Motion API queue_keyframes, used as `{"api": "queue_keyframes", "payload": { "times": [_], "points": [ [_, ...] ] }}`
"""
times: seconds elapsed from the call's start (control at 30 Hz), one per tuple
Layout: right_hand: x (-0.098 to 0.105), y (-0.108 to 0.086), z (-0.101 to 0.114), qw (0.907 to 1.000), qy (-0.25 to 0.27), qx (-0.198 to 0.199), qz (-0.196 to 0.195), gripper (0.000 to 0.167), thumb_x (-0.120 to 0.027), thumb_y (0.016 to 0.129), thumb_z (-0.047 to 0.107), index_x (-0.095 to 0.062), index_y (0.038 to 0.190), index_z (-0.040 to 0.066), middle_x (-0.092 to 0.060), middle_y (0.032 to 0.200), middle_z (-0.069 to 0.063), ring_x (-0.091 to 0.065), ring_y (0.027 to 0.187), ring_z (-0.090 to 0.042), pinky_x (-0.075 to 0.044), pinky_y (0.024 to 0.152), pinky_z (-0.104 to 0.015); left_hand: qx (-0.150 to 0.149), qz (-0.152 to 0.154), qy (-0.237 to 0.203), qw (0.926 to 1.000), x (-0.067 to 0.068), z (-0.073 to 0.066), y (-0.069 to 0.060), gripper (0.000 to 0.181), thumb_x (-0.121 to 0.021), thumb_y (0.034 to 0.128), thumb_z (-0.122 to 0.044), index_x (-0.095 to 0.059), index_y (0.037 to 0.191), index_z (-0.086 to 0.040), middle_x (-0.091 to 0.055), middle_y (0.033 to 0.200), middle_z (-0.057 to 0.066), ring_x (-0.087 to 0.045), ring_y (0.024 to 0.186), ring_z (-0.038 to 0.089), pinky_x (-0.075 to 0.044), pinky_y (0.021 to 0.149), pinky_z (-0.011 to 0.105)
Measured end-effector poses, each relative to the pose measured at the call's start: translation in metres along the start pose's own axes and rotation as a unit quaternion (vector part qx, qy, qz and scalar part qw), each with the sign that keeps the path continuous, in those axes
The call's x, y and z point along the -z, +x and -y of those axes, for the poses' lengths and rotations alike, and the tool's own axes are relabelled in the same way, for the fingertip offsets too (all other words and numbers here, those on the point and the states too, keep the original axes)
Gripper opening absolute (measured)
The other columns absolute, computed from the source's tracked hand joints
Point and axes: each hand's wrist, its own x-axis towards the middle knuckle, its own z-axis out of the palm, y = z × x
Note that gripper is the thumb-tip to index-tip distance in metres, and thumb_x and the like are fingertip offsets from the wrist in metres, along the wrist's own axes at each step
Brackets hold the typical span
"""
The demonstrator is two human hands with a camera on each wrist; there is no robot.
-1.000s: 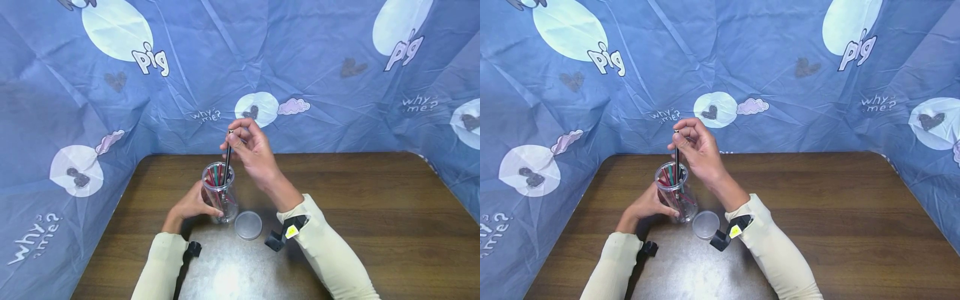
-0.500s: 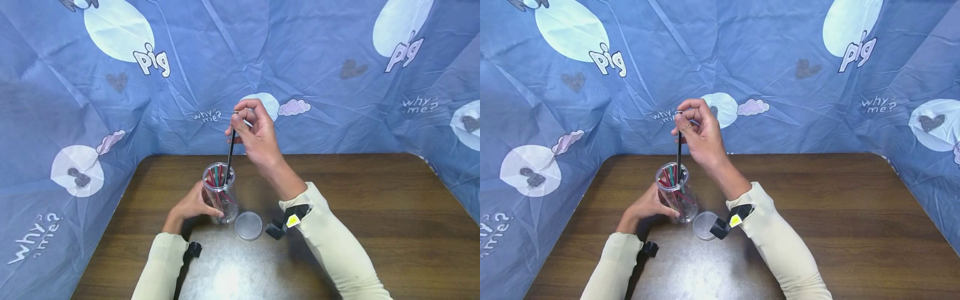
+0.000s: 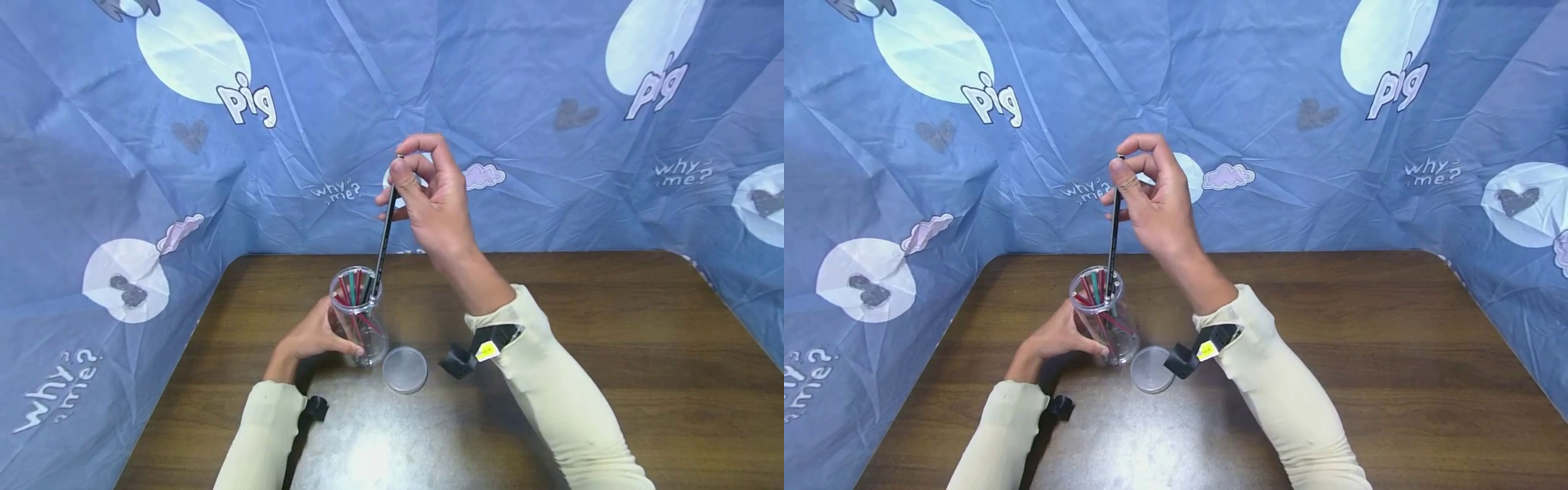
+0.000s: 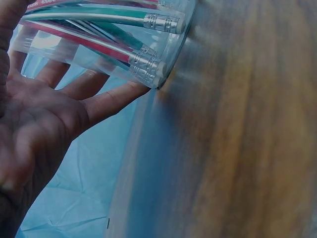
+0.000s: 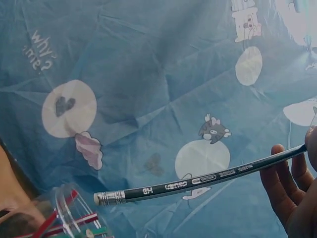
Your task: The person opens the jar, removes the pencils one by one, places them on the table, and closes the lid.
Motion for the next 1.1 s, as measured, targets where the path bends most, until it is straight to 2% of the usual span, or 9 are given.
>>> {"api": "queue_keyframes", "payload": {
  "times": [0.2, 0.43, 0.57, 0.77, 1.0, 1.1],
  "points": [
    [0.017, -0.013, -0.004, 0.9996, -0.014, -0.020, -0.012, 0.014, -0.052, 0.101, 0.002, -0.052, 0.105, 0.016, -0.053, 0.079, -0.006, -0.063, 0.060, -0.017, -0.058, 0.050, -0.037, 0.000, 0.000, 0.004, 1.0000, 0.000, 0.001, 0.000, 0.082, -0.091, 0.0595, 0.004, -0.052, 0.131, -0.001, -0.061, 0.122, 0.028, -0.062, 0.113, 0.027, -0.047, 0.103, 0.041],
    [0.041, -0.035, -0.024, 0.9954, -0.040, -0.074, -0.047, 0.009, -0.052, 0.102, 0.005, -0.051, 0.108, 0.011, -0.052, 0.084, -0.006, -0.062, 0.062, -0.015, -0.058, 0.051, -0.035, 0.006, -0.005, 0.010, 0.9999, 0.002, 0.000, -0.001, 0.081, -0.092, 0.0589, 0.004, -0.053, 0.129, -0.001, -0.061, 0.121, 0.031, -0.063, 0.111, 0.027, -0.048, 0.103, 0.039],
    [0.053, -0.048, -0.038, 0.9908, -0.051, -0.108, -0.065, 0.009, -0.052, 0.102, 0.005, -0.050, 0.112, 0.006, -0.052, 0.085, -0.007, -0.062, 0.061, -0.015, -0.058, 0.051, -0.034, 0.006, -0.001, 0.008, 0.9999, 0.001, 0.000, 0.000, 0.081, -0.092, 0.0598, 0.003, -0.053, 0.131, -0.002, -0.061, 0.122, 0.031, -0.062, 0.112, 0.030, -0.048, 0.103, 0.040],
    [0.070, -0.075, -0.064, 0.9815, -0.065, -0.163, -0.077, 0.015, -0.052, 0.102, 0.006, -0.048, 0.115, 0.000, -0.053, 0.085, -0.008, -0.061, 0.061, -0.012, -0.057, 0.051, -0.030, 0.005, 0.001, 0.005, 1.0000, 0.000, -0.001, 0.000, 0.081, -0.092, 0.0599, 0.003, -0.053, 0.131, -0.002, -0.062, 0.120, 0.028, -0.062, 0.111, 0.032, -0.046, 0.103, 0.052],
    [0.090, -0.103, -0.091, 0.9713, -0.101, -0.196, -0.089, 0.017, -0.055, 0.101, 0.005, -0.049, 0.115, -0.003, -0.054, 0.084, -0.006, -0.060, 0.058, -0.011, -0.054, 0.048, -0.026, 0.010, 0.001, 0.009, 0.9999, 0.000, 0.000, 0.001, 0.079, -0.092, 0.0604, 0.003, -0.053, 0.130, -0.002, -0.063, 0.119, 0.028, -0.064, 0.109, 0.027, -0.049, 0.101, 0.040],
    [0.094, -0.108, -0.099, 0.9672, -0.123, -0.206, -0.084, 0.019, -0.056, 0.101, 0.006, -0.050, 0.115, -0.004, -0.057, 0.084, -0.004, -0.060, 0.057, -0.012, -0.052, 0.047, -0.025, 0.009, 0.001, 0.004, 1.0000, 0.001, 0.001, 0.001, 0.080, -0.091, 0.0597, 0.005, -0.053, 0.130, -0.002, -0.062, 0.119, 0.030, -0.063, 0.109, 0.029, -0.049, 0.101, 0.042]
  ]
}}
